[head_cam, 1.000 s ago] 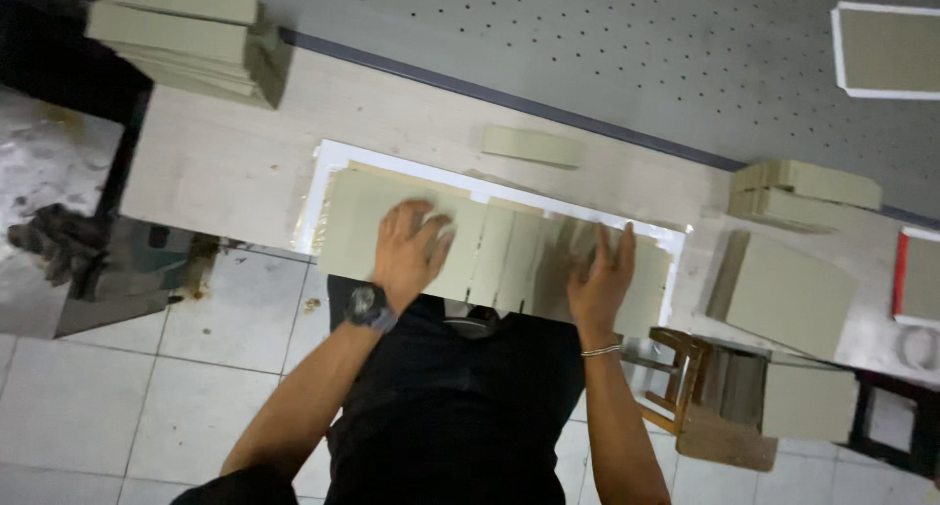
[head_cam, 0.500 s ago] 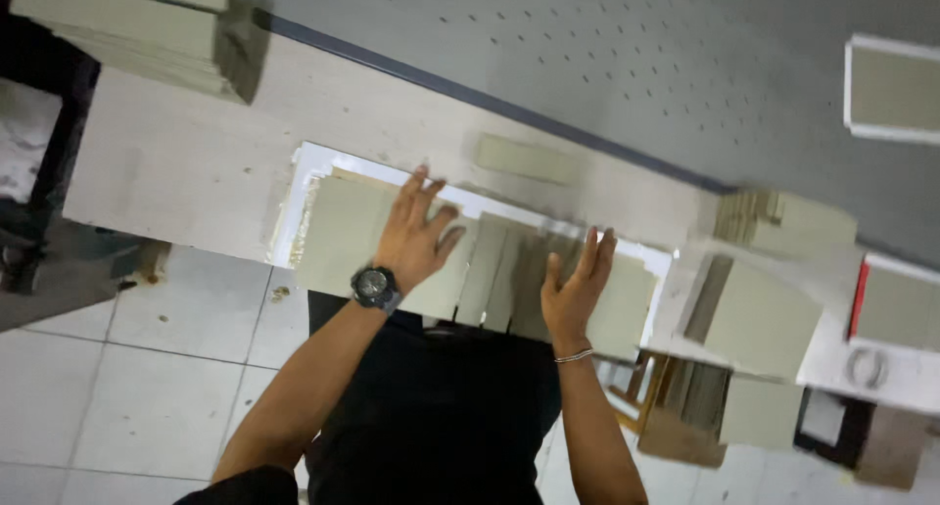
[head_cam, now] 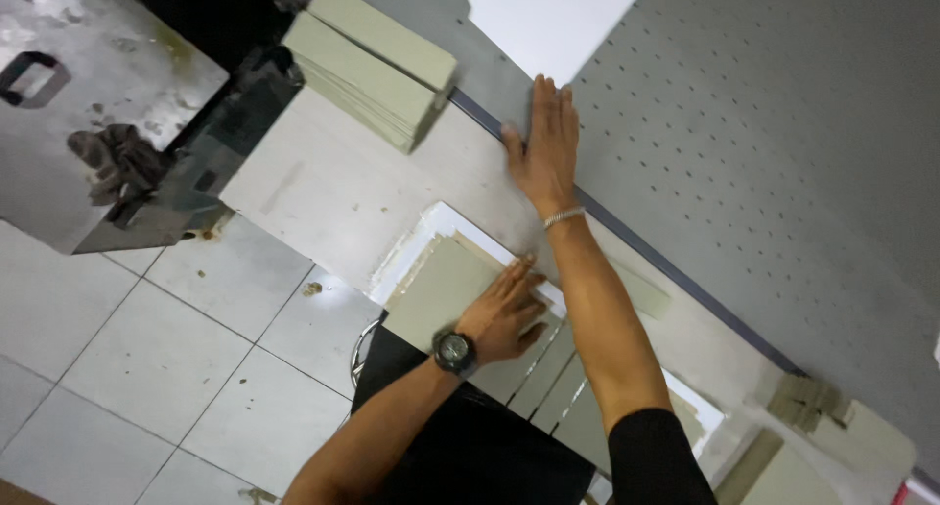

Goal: The person assembles books by placing beige book blocks onto a white board, then covering them with a red cover sheet. They repeat this process multiple times, stacking the finished books on the table.

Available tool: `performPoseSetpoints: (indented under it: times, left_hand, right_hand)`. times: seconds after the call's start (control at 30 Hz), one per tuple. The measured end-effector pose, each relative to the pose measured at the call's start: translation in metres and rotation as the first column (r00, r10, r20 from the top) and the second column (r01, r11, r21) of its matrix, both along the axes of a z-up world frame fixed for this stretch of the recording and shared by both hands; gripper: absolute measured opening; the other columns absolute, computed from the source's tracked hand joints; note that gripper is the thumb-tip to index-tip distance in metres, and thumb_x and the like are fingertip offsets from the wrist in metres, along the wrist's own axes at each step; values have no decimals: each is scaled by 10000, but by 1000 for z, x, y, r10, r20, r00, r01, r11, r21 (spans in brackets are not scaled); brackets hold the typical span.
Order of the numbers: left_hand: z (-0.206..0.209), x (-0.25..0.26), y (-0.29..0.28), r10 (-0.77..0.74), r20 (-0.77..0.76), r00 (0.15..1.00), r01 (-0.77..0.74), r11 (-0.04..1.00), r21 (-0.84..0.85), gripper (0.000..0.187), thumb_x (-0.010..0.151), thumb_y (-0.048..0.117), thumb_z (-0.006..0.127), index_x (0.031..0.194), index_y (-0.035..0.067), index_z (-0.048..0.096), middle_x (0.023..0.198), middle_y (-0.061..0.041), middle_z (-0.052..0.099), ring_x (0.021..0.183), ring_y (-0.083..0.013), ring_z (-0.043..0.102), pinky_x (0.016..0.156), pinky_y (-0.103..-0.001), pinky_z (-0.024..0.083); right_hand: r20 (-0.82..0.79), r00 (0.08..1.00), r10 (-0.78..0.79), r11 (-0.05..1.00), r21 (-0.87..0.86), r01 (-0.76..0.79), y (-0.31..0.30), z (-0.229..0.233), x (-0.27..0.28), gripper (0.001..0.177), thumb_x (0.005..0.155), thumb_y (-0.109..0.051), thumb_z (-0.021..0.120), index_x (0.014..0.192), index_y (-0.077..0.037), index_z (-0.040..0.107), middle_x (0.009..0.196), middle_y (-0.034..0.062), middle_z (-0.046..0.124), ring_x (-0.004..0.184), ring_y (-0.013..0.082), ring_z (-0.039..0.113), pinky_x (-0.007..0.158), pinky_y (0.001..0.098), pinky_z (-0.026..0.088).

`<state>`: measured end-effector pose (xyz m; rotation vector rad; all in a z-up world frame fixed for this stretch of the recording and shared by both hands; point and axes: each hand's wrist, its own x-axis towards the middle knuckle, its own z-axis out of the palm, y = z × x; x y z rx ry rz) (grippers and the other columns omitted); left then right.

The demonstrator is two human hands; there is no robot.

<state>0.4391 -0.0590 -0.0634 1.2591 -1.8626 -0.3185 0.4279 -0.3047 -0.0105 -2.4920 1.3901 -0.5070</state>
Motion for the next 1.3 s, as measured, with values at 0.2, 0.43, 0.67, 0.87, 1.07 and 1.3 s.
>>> performPoseSetpoints:
  times: [0.2, 0.43, 0.67, 0.87, 1.07, 1.3]
  left_hand:
    - [19, 7, 3, -70, -178, 981, 70, 998, -9, 174, 993, 157, 719, 1067, 4, 754, 1399, -282, 614, 1528, -541, 435, 1290, -640, 391]
    - [28, 19, -1, -85, -211, 974, 96, 995, 41, 141, 974, 108, 699, 1068, 3, 706, 1335, -267, 594, 1505, -552, 443, 1284, -662, 403]
    - [14, 9, 0, 20, -97, 995, -18, 1000, 19, 206, 898, 239, 801, 1004, 82, 720, 1379, -169, 618, 1541, -514, 462, 1293, -594, 379]
    - [23, 12, 1, 8, -62, 998, -7, 1000, 16, 240, 900, 263, 815, 996, 78, 697, 1362, -155, 608, 1534, -512, 458, 1283, -592, 385]
    - [21, 10, 3, 18, -95, 995, -14, 999, 34, 248, 907, 270, 801, 1067, 96, 728, 1385, -147, 600, 1542, -515, 446, 1287, -589, 376]
    - [18, 10, 4, 7, -102, 995, -5, 1000, 19, 275, 914, 294, 802, 1102, 108, 728, 1390, -143, 610, 1535, -516, 451, 1286, -598, 362]
  right_hand:
    - [-103, 993, 61, 997, -37, -65, -43, 9, 55, 772, 1189, -553, 396, 1755, -103, 123, 1819, 202, 269, 1685, 440, 103, 1348, 648, 118]
    - [-315, 948, -46, 996, 52, 66, -64, 0, 48, 861, 1176, -573, 414, 1754, -116, -31, 1863, 105, 86, 1706, 413, 24, 1321, 649, -76]
    - [-129, 938, -322, 901, -346, 262, -82, 24, -50, 1088, 981, -233, 964, 1750, -90, 208, 1544, 229, 585, 1487, 412, 502, 1272, 547, 317]
    - [-143, 982, -124, 984, -146, 103, -47, 14, -32, 1052, 1049, -691, 639, 1758, -57, 190, 1723, 310, 372, 1606, 522, 292, 1322, 650, 183]
    - [-384, 908, -169, 984, -11, 179, -33, -6, -18, 925, 1093, -700, 406, 1781, -143, 140, 1825, 70, 275, 1692, 366, 154, 1349, 637, -95]
    - [-173, 919, -355, 892, -356, 278, -69, 27, -100, 1001, 942, -234, 913, 1713, -70, 296, 1449, 140, 710, 1482, 398, 518, 1267, 643, 275]
